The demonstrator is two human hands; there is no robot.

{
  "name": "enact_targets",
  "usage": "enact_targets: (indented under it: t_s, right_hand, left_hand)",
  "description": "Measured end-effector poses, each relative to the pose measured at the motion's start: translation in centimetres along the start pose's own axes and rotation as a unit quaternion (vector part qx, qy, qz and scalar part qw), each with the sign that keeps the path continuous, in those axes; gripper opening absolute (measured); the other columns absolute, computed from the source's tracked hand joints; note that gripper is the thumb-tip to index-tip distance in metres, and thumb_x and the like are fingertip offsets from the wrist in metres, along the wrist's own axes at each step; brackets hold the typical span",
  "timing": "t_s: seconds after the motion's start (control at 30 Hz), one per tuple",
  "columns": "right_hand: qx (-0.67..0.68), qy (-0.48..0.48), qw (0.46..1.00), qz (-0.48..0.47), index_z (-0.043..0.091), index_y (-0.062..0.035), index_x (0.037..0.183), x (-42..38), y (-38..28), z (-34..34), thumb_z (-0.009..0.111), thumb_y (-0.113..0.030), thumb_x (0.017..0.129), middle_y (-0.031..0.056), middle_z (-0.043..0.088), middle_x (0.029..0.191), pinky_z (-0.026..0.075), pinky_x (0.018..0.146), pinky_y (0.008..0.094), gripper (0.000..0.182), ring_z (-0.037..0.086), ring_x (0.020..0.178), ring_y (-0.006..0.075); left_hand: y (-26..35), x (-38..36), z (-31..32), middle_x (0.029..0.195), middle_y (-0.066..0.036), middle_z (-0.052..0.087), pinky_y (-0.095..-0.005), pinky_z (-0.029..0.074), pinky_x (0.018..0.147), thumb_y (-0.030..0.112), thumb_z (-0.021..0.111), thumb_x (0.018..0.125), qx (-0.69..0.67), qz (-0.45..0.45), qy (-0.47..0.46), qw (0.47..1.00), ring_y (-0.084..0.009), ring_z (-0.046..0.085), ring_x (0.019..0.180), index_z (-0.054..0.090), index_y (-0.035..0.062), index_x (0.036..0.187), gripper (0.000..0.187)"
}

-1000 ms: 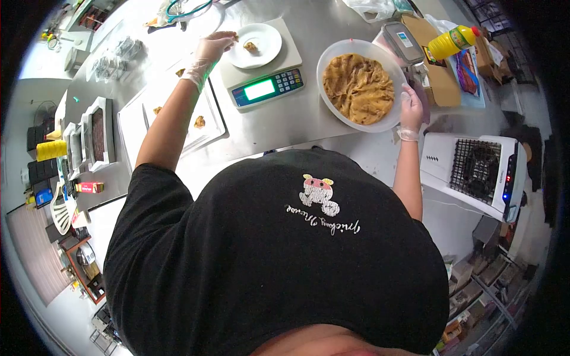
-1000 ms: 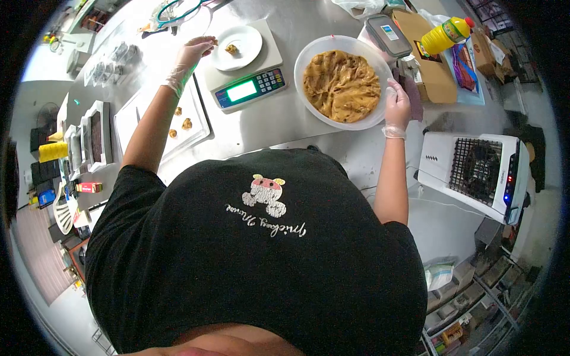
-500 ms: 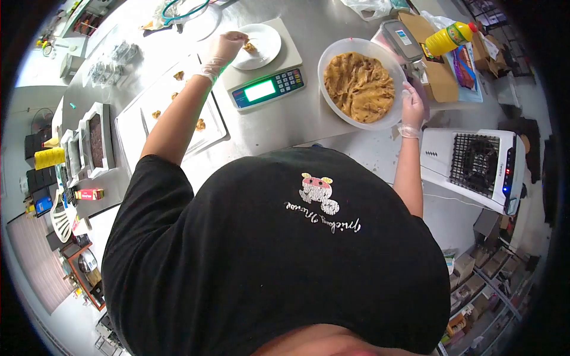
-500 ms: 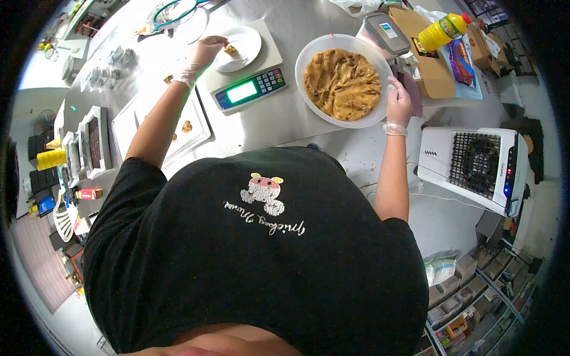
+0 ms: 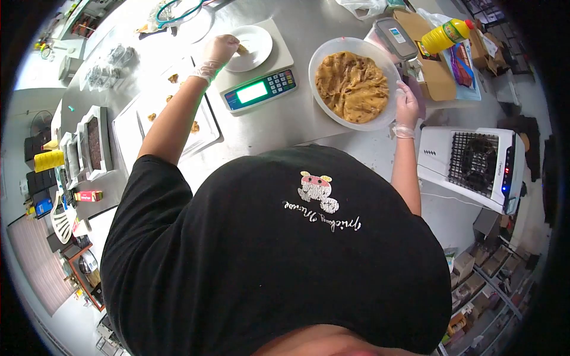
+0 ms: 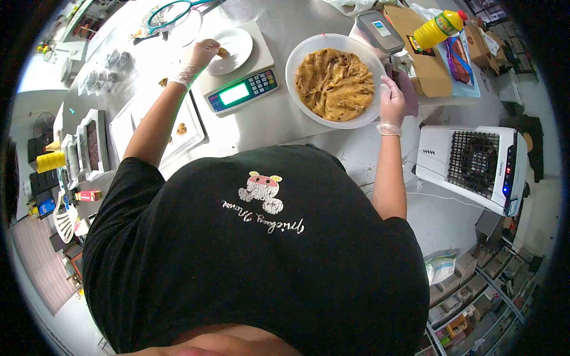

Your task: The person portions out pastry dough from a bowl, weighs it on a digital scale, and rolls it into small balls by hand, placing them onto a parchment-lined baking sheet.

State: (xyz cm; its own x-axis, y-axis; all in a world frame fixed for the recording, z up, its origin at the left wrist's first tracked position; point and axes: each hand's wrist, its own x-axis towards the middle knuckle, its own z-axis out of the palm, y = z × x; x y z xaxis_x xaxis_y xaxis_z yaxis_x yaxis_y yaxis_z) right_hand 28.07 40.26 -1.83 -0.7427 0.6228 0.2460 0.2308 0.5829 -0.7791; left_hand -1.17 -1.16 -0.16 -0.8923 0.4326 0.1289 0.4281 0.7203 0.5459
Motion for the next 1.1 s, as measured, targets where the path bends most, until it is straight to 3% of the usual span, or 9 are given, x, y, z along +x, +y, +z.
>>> enact_targets:
  t_s: [0.23,0.3,0.6,0.67,0.7,0.73,0.77,0.87,1.1]
  right_hand:
    - [0.035,0.005,0.999,-0.041,0.064,-0.0052,0.105,0.2,0.1,0.1,0.050,-0.006,0.081,0.0084,0.065,0.103,0.043,0.086,0.0280,0.027,0.060,0.096,0.0180]
    - [0.029,0.005,0.999,-0.044,0.064,-0.0047,0.105,0.1,-0.3,0.0,0.051,-0.006,0.082,0.0084,0.065,0.103,0.043,0.087,0.0280,0.026,0.060,0.096,0.0175]
    - [0.015,-0.002,1.000,-0.028,0.064,-0.0045,0.104,0.2,-0.7,-0.1,0.051,-0.006,0.081,0.0095,0.065,0.103,0.044,0.087,0.0300,0.026,0.061,0.097,0.0206]
    - [0.027,0.004,0.996,-0.080,0.064,-0.0047,0.104,0.5,0.4,0.1,0.048,-0.003,0.080,0.0091,0.065,0.103,0.044,0.087,0.0296,0.029,0.061,0.096,0.0200]
    - [0.028,0.001,0.996,-0.081,0.064,-0.0047,0.104,0.5,0.6,0.2,0.048,-0.003,0.080,0.0091,0.065,0.103,0.044,0.087,0.0296,0.029,0.061,0.096,0.0200]
    - [0.021,0.001,0.997,-0.079,0.064,-0.0046,0.104,0.5,0.8,0.2,0.047,-0.002,0.079,0.0089,0.065,0.102,0.044,0.087,0.0294,0.030,0.061,0.096,0.0198]
    - [0.014,0.003,0.997,-0.078,0.064,-0.0045,0.104,0.6,0.8,0.2,0.047,-0.001,0.078,0.0087,0.065,0.102,0.044,0.087,0.0292,0.031,0.061,0.096,0.0197]
    - [0.036,0.002,0.999,-0.027,0.064,-0.0047,0.104,0.2,-0.3,0.1,0.047,-0.001,0.078,0.0086,0.065,0.102,0.044,0.087,0.0292,0.031,0.061,0.096,0.0194]
    - [0.020,0.006,0.999,-0.034,0.064,-0.0050,0.105,-0.1,-0.9,-0.1,0.048,-0.003,0.080,0.0093,0.065,0.104,0.044,0.087,0.0291,0.029,0.060,0.097,0.0200]
  left_hand:
    - [-0.4,0.5,-0.4,0.088,-0.009,0.067,-0.0327,0.050,0.075,0.024,0.058,0.078,0.079,0.000,-0.016,0.997,-0.0259,0.065,0.082,0.069,0.0117,0.089,0.021]
    - [-2.8,1.8,0.5,0.089,-0.010,0.067,-0.0320,0.050,0.075,0.025,0.056,0.080,-0.047,0.040,0.001,0.998,-0.0249,0.065,0.084,0.069,0.0125,0.094,0.023]
    - [1.1,0.4,-4.2,0.094,-0.009,0.068,-0.0292,0.049,0.077,0.027,0.053,0.085,-0.101,-0.073,0.102,0.987,-0.0173,0.065,0.083,0.067,0.0114,0.101,0.027]
    - [4.0,-0.1,-2.7,0.092,-0.010,0.068,-0.0301,0.049,0.075,0.024,0.052,0.086,-0.149,0.003,0.118,0.982,-0.0171,0.065,0.080,0.067,0.0092,0.101,0.026]
    - [8.5,-1.5,-2.2,0.096,-0.011,0.067,-0.0314,0.050,0.074,0.018,0.050,0.085,-0.224,-0.011,0.068,0.972,-0.0199,0.065,0.080,0.064,0.0073,0.105,0.027]
    - [10.8,-2.1,-0.3,0.100,-0.012,0.065,-0.0329,0.050,0.073,0.015,0.049,0.084,-0.088,0.037,0.027,0.995,-0.0240,0.065,0.079,0.062,0.0063,0.109,0.029]
    - [13.5,-3.4,2.0,0.101,-0.013,0.064,-0.0335,0.050,0.074,0.013,0.048,0.083,-0.125,0.172,-0.018,0.977,-0.0280,0.064,0.078,0.061,0.0072,0.111,0.031]
    - [22.7,-6.7,6.2,0.090,-0.015,0.065,-0.0376,0.052,0.072,0.017,0.049,0.081,0.182,0.199,-0.289,0.919,-0.0293,0.064,0.080,0.066,0.0081,0.094,0.023]
    - [23.9,-7.3,10.3,0.080,-0.015,0.065,-0.0390,0.053,0.067,0.010,0.052,0.077,0.199,0.182,-0.290,0.918,-0.0293,0.065,0.078,0.067,0.0035,0.078,0.016]
